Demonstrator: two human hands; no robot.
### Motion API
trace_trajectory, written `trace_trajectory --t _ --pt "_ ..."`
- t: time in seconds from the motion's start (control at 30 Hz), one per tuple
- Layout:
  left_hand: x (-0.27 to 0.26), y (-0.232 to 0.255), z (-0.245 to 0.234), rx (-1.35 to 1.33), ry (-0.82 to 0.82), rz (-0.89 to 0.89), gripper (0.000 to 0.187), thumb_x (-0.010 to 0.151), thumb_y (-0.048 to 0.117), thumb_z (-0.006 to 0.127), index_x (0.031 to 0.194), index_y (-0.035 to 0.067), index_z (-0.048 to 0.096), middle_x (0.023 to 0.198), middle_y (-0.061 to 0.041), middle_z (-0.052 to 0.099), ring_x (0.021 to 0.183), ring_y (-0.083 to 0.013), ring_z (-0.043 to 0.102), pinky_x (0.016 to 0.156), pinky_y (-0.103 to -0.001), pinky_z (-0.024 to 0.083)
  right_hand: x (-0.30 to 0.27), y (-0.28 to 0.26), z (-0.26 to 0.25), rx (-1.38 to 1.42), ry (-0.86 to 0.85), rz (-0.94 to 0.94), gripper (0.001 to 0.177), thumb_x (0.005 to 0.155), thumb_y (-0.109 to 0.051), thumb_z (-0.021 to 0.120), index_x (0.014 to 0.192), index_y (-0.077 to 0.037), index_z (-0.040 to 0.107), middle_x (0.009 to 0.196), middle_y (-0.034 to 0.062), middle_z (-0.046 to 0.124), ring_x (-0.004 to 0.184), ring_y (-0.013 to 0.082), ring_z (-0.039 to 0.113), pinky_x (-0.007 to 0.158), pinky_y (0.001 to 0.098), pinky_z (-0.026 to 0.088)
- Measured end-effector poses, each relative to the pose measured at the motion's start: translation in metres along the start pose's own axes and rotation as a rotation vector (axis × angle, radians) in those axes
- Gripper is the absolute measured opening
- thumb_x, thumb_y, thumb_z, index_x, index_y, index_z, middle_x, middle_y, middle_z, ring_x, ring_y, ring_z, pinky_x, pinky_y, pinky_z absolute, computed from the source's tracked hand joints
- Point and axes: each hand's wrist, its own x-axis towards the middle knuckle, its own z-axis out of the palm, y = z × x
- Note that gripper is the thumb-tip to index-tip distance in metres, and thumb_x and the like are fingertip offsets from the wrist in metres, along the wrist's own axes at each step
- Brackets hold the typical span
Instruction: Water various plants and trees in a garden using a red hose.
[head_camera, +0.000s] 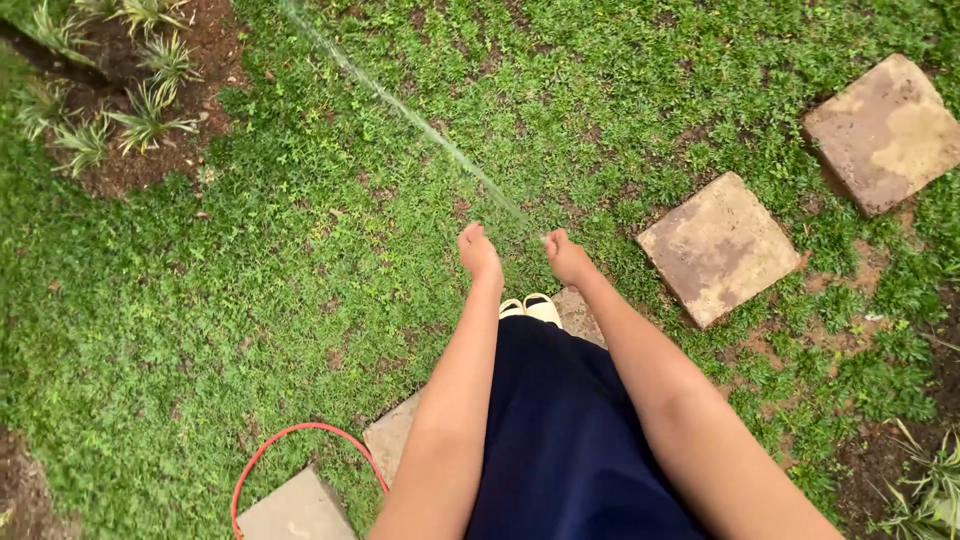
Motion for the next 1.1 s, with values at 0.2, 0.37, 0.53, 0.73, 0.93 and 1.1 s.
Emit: trace_trajectory --t 0.2,0.37,0.53,0.73,0.93,1.1 --pt "0.027 -0.022 -0.030 -0.424 0.004 0.026 0.033 0.095 0.016 0.057 0.123 0.001 0.065 0.125 -0.011 0.070 0.111 -0.0213 0.067 0.094 -0.035 0.051 0.023 0.030 -0.034 -0.017 0.272 -0.003 0.034 0.106 -0.040 0.049 0.124 -0.012 0.052 0.104 0.0241 0.071 0.095 0.0461 0.067 0.087 0.0551 0.052" --pt "0.011 -0.008 -0.041 -0.377 -0.081 -0.018 0.033 0.102 0.021 0.052 0.125 -0.001 0.063 0.124 -0.015 0.069 0.113 -0.0213 0.066 0.091 -0.032 0.052 0.057 0.089 -0.062 0.081 0.512 0.148 0.027 0.108 -0.034 0.050 0.122 -0.011 0.051 0.099 0.0187 0.072 0.085 0.0334 0.068 0.079 0.0499 0.054" --pt "0.007 -0.001 -0.049 -0.290 -0.109 -0.074 0.040 0.102 0.021 0.042 0.130 0.003 0.063 0.124 -0.014 0.072 0.106 -0.0265 0.068 0.080 -0.033 0.050 0.025 0.052 -0.100 0.356 0.573 0.380 0.024 0.107 -0.034 0.047 0.119 -0.014 0.045 0.095 0.0104 0.064 0.071 0.0242 0.063 0.049 0.0448 0.052" --pt "0.007 -0.001 -0.061 -0.185 -0.207 -0.117 0.042 0.101 0.019 0.039 0.136 0.007 0.060 0.131 -0.011 0.070 0.109 -0.0232 0.067 0.082 -0.033 0.050 -0.001 0.036 -0.112 0.485 0.535 0.545 0.023 0.108 -0.036 0.045 0.117 -0.015 0.041 0.088 0.0082 0.060 0.059 0.0208 0.056 0.038 0.0399 0.046" --pt "0.011 0.007 -0.061 -0.128 -0.268 -0.129 0.041 0.102 0.020 0.042 0.138 0.008 0.059 0.133 -0.011 0.069 0.110 -0.0236 0.066 0.084 -0.034 0.051 -0.011 -0.002 -0.058 0.223 0.246 0.442 0.029 0.109 -0.039 0.039 0.123 -0.013 0.039 0.091 0.0155 0.064 0.056 0.0257 0.060 0.042 0.0421 0.051" --pt "0.020 0.006 -0.062 -0.099 -0.316 -0.155 0.041 0.103 0.022 0.041 0.137 0.008 0.059 0.133 -0.010 0.069 0.110 -0.0232 0.065 0.083 -0.035 0.050 -0.013 -0.024 0.011 0.046 0.062 0.300 0.037 0.109 -0.044 0.037 0.126 -0.012 0.042 0.098 0.0216 0.069 0.072 0.0353 0.068 0.066 0.0478 0.058"
